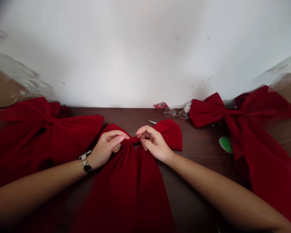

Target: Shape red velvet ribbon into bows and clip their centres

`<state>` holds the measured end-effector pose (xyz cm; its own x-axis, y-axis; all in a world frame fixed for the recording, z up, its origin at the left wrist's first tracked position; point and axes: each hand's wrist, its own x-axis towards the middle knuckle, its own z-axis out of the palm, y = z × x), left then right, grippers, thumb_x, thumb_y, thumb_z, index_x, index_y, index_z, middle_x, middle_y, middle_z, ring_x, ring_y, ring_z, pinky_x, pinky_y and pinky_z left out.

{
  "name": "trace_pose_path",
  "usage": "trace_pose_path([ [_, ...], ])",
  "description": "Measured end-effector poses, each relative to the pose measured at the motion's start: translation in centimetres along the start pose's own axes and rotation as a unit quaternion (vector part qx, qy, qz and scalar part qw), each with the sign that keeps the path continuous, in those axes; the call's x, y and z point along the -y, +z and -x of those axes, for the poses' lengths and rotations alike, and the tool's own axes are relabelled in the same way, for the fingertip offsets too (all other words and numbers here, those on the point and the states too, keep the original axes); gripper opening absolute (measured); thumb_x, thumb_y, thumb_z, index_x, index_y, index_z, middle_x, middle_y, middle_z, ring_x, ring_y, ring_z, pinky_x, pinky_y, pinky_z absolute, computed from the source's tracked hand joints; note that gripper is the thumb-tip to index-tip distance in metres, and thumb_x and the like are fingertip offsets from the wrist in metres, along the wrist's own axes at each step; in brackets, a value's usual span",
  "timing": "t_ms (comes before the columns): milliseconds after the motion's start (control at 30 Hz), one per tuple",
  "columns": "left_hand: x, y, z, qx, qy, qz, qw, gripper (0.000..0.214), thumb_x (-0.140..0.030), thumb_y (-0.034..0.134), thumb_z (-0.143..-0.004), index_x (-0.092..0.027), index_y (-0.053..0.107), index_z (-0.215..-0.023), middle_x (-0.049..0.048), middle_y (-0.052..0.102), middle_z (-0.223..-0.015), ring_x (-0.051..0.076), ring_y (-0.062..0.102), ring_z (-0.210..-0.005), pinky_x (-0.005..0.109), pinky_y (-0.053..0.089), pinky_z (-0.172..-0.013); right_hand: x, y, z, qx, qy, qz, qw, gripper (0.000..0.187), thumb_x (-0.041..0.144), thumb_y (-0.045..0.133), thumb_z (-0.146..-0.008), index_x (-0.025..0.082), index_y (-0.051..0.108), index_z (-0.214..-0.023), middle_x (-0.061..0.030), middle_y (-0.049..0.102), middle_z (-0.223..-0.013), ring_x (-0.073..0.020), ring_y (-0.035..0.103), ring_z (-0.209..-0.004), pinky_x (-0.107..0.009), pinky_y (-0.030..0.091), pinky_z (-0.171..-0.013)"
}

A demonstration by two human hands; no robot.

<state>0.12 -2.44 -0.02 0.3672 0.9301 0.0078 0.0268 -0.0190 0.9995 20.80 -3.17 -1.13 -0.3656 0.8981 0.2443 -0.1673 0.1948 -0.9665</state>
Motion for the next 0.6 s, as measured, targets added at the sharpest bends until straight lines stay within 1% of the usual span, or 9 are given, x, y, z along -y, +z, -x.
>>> trace_pose_path([
  [100, 0.30, -0.02, -0.10, -0.003, -0.008, 0.040, 0.999, 0.021, -0.036, 0.060, -0.088, -0.016, 0.069, -0.086, -0.0081, 0.036, -0.047, 0.004, 0.024, -0.041, 0.020, 0.018, -0.042, 0.08, -0.05, 0.08, 0.012, -0.016, 0.022, 1.000, 0.012, 0.018, 0.055, -0.085, 0.018, 0.052, -0.096, 0.0017, 0.050, -0.076, -0.0057, 0.046, -0.056, -0.020, 0.039, -0.050],
  [167, 0.33, 0.01, -0.14, -0.005, -0.009, 0.045, 0.999, 0.021, -0.036, 0.060, -0.088, -0.016, 0.069, -0.086, -0.0083, 0.035, -0.047, 0.004, 0.024, -0.041, 0.020, 0.018, -0.042, 0.13, 0.01, 0.15, 0.015, -0.023, 0.041, 0.999, 0.012, 0.019, 0.058, -0.084, 0.018, 0.053, -0.095, 0.0011, 0.050, -0.077, -0.0063, 0.047, -0.059, -0.020, 0.041, -0.054],
  [267, 0.26, 0.03, -0.13, 0.000, -0.009, 0.045, 0.999, 0.021, -0.035, 0.060, -0.088, -0.016, 0.069, -0.086, -0.0085, 0.033, -0.047, 0.003, 0.024, -0.041, 0.021, 0.017, -0.042, 0.13, 0.19, 0.20, 0.004, -0.019, 0.070, 0.997, 0.014, 0.021, 0.062, -0.082, 0.018, 0.054, -0.093, -0.0001, 0.051, -0.081, -0.0069, 0.047, -0.063, -0.021, 0.044, -0.058],
  [433, 0.20, -0.03, -0.09, 0.010, -0.006, 0.042, 0.999, 0.021, -0.035, 0.060, -0.088, -0.016, 0.069, -0.086, -0.0086, 0.032, -0.046, 0.004, 0.024, -0.041, 0.021, 0.016, -0.042, -0.04, 0.37, 0.10, -0.010, -0.020, 0.102, 0.995, 0.014, 0.023, 0.064, -0.080, 0.018, 0.056, -0.090, -0.0007, 0.051, -0.084, -0.0062, 0.046, -0.061, -0.020, 0.046, -0.055],
  [600, 0.21, -0.07, -0.04, 0.014, -0.003, 0.034, 0.999, 0.021, -0.034, 0.059, -0.089, -0.016, 0.069, -0.085, -0.0083, 0.033, -0.046, 0.004, 0.025, -0.042, 0.021, 0.016, -0.043, -0.02, 0.37, 0.11, -0.008, -0.033, 0.127, 0.991, 0.010, 0.022, 0.064, -0.080, 0.018, 0.058, -0.088, -0.0023, 0.051, -0.087, -0.0066, 0.047, -0.062, -0.020, 0.047, -0.055],
])
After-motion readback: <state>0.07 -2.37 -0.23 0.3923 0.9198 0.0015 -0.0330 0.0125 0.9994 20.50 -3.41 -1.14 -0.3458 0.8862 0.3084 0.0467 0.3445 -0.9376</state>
